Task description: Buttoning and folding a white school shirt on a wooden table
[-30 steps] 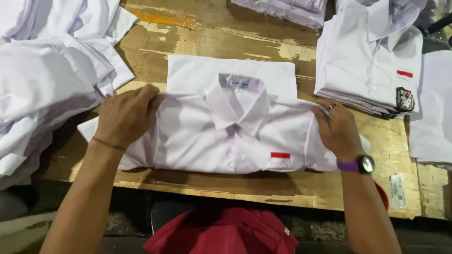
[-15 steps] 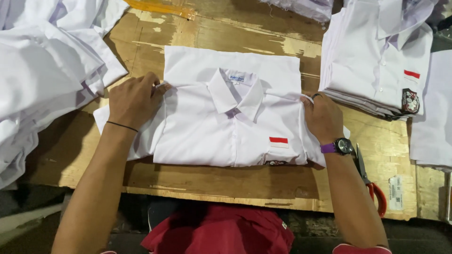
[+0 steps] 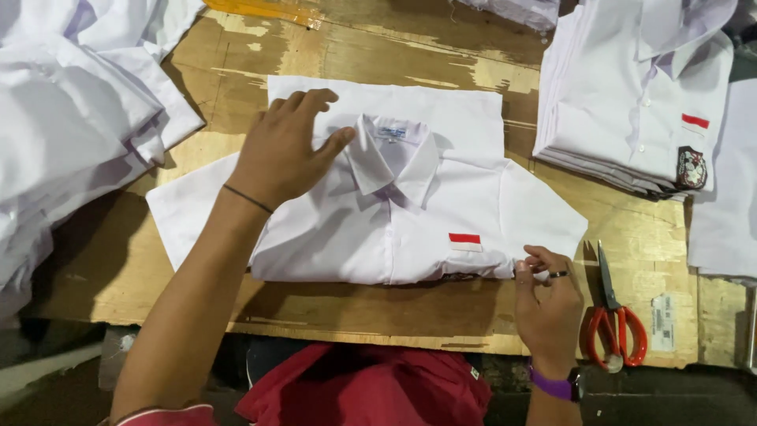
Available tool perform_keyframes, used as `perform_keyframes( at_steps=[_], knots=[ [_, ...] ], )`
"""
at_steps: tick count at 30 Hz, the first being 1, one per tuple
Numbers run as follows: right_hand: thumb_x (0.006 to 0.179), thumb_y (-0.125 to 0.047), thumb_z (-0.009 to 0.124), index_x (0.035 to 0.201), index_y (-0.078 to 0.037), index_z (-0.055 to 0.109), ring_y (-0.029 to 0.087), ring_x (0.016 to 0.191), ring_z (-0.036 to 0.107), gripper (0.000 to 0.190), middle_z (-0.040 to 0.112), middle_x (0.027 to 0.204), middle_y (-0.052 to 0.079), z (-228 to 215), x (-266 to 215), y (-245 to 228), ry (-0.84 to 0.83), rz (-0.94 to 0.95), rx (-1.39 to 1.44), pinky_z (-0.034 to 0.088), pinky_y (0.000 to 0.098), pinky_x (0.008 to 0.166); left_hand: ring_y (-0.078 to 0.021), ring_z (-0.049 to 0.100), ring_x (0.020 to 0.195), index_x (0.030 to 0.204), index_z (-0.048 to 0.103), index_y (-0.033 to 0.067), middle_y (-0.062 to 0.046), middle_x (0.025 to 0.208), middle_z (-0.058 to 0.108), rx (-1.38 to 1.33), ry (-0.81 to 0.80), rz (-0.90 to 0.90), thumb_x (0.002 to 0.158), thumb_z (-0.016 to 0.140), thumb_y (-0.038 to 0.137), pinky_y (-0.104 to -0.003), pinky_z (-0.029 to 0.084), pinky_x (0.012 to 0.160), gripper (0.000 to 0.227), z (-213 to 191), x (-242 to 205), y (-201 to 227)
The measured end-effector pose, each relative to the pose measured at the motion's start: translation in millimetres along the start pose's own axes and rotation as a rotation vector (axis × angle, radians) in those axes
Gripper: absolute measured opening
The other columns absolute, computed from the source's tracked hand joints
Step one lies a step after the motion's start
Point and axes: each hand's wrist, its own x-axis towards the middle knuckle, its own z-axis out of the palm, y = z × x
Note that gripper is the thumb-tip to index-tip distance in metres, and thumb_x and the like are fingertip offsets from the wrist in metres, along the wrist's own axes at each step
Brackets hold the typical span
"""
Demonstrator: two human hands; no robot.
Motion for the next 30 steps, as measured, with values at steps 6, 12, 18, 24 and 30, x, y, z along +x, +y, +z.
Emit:
perform_keyframes(
  at_steps=[6, 12, 18, 24, 30],
  knots=[
    [0.103, -0.026, 0.059, 0.126, -0.008, 0.069, 0.028, 0.110, 0.063, 0.031, 0.067, 0.114, 0.013, -6.5, -23.3, 13.5, -0.092, 0.340, 0.046, 0.051, 0.0435, 0.093, -0.0410, 0.054, 0.121, 0.146, 0.046, 0.0158, -0.014, 0.132, 0.061, -0.052, -0.384, -0.194, 0.090, 0.048, 0.074, -0.057, 0.040, 0.097, 0.081, 34.8, 48.0, 31.0],
    [0.103, -0.026, 0.060, 0.122, -0.007, 0.070, 0.026, 0.103, 0.063, 0.029, 0.068, 0.108, 0.011, -8.6, -20.5, 6.2, -0.052, 0.196, 0.042, 0.053, 0.0406, 0.090, -0.0399, 0.058, 0.119, 0.138, 0.054, 0.0158, -0.012, 0.131, 0.064, -0.019, -0.302, -0.206, 0.100, 0.048, 0.053, -0.058, 0.048, 0.088, 0.054, 61.8, 55.7, 19.0],
    [0.104, -0.011, 0.067, 0.118, -0.009, 0.075, 0.028, 0.086, 0.068, 0.017, 0.068, 0.096, 0.011, 20.9, 58.4, -10.1, 0.087, -0.227, 0.110, 0.053, 0.0376, 0.077, -0.0418, 0.063, 0.118, 0.141, 0.058, 0.0247, -0.011, 0.127, 0.065, 0.084, -0.087, -0.144, 0.091, 0.068, 0.042, -0.058, 0.050, 0.094, 0.054, 50.0, 24.1, 26.0],
    [0.101, -0.005, 0.057, 0.134, -0.014, 0.067, 0.041, 0.106, 0.066, 0.036, 0.069, 0.119, 0.016, 76.3, 161.0, -45.2, -0.266, -0.501, 0.227, 0.048, 0.0469, 0.095, -0.0448, 0.049, 0.136, 0.129, 0.068, 0.0269, -0.012, 0.153, 0.050, -0.044, -0.271, -0.096, 0.090, 0.064, 0.032, -0.057, 0.038, 0.110, 0.040, 28.8, 12.3, 30.2],
    [0.102, -0.015, 0.062, 0.125, -0.016, 0.071, 0.043, 0.117, 0.062, 0.024, 0.070, 0.120, 0.015, 118.6, 171.4, -41.7, -0.475, -0.276, 0.281, 0.049, 0.0497, 0.101, -0.0504, 0.052, 0.133, 0.115, 0.070, 0.0160, -0.018, 0.149, 0.053, -0.291, -0.287, -0.001, 0.092, 0.059, 0.021, -0.062, 0.041, 0.109, 0.025, 40.0, 13.5, 6.3]
  ],
)
